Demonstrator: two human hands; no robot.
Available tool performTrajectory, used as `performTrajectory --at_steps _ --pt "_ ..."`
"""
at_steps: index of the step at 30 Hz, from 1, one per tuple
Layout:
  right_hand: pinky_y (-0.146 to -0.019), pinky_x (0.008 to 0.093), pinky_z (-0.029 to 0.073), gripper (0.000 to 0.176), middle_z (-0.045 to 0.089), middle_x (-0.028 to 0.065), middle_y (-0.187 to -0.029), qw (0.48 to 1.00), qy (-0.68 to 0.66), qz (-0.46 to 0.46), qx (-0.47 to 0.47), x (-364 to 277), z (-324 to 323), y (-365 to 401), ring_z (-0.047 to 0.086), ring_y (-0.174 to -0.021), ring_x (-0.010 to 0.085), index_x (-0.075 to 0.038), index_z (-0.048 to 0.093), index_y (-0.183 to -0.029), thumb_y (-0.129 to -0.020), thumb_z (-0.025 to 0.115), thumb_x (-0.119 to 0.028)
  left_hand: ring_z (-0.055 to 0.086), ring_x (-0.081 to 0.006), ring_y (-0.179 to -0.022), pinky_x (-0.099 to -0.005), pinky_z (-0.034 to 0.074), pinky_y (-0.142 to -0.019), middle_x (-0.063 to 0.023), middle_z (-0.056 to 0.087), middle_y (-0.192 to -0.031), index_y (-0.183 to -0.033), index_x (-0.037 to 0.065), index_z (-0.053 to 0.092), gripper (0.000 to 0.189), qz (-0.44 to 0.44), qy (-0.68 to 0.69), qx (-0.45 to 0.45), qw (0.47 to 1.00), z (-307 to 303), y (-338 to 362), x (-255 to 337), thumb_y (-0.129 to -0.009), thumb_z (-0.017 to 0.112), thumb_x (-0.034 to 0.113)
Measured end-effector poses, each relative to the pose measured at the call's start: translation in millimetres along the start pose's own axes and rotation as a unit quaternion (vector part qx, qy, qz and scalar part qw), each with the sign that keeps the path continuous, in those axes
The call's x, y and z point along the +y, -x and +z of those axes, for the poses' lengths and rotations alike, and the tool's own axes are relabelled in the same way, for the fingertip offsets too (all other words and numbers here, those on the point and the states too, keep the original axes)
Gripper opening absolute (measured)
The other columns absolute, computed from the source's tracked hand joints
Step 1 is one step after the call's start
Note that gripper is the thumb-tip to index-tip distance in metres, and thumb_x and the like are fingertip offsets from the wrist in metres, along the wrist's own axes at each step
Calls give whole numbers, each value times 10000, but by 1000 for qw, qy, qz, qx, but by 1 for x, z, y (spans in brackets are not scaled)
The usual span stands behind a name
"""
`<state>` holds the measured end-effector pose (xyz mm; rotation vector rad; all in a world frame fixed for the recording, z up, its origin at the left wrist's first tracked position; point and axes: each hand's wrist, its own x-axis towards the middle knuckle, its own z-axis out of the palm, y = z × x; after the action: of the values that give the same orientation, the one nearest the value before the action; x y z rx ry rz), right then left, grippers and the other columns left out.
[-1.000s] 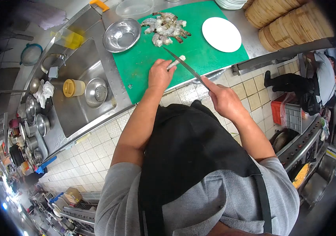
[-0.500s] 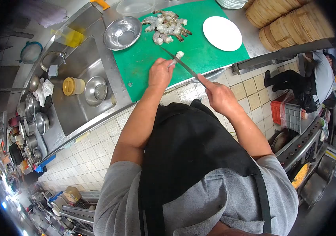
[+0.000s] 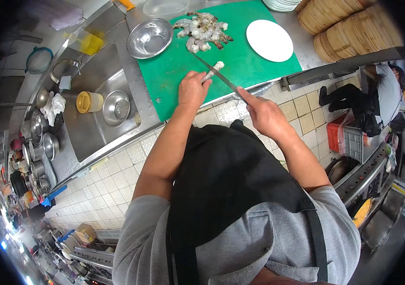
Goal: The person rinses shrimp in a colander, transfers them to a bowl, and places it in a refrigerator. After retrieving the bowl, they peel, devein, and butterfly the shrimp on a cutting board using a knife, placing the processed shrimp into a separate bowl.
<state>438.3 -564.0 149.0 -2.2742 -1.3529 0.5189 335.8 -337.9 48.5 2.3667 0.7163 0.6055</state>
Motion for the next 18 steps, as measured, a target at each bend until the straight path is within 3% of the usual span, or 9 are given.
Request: performTrajectory --at_steps 3,16,18 --pt "-767 525 519 584 690 239 -942 998 12 29 -45 -4 -4 6 654 -847 451 -166 494 -1463 -904 599 -35 681 -343 -837 -417 555 -776 -162 694 -959 -1011 35 764 220 -27 -3 -17 999 0 4 -5 -828 773 156" --pt "-747 528 518 604 679 259 -894 1000 20 2 -22 -3 6 -4 652 -801 444 -188 484 -1475 -901 599 -37 680 -335 -819 -422 551 -757 -154 691 -924 -980 43 769 207 -26 -31 -28 999 -4 8 -8 -817 783 169" --pt "-787 523 529 576 688 246 -946 998 28 28 -54 -10 1 -8 666 -868 422 -183 472 -1480 -921 578 -89 679 -337 -818 -424 551 -756 -154 690 -919 -972 43 770 205 -23 -39 -28 999 -6 8 -7 -813 786 172"
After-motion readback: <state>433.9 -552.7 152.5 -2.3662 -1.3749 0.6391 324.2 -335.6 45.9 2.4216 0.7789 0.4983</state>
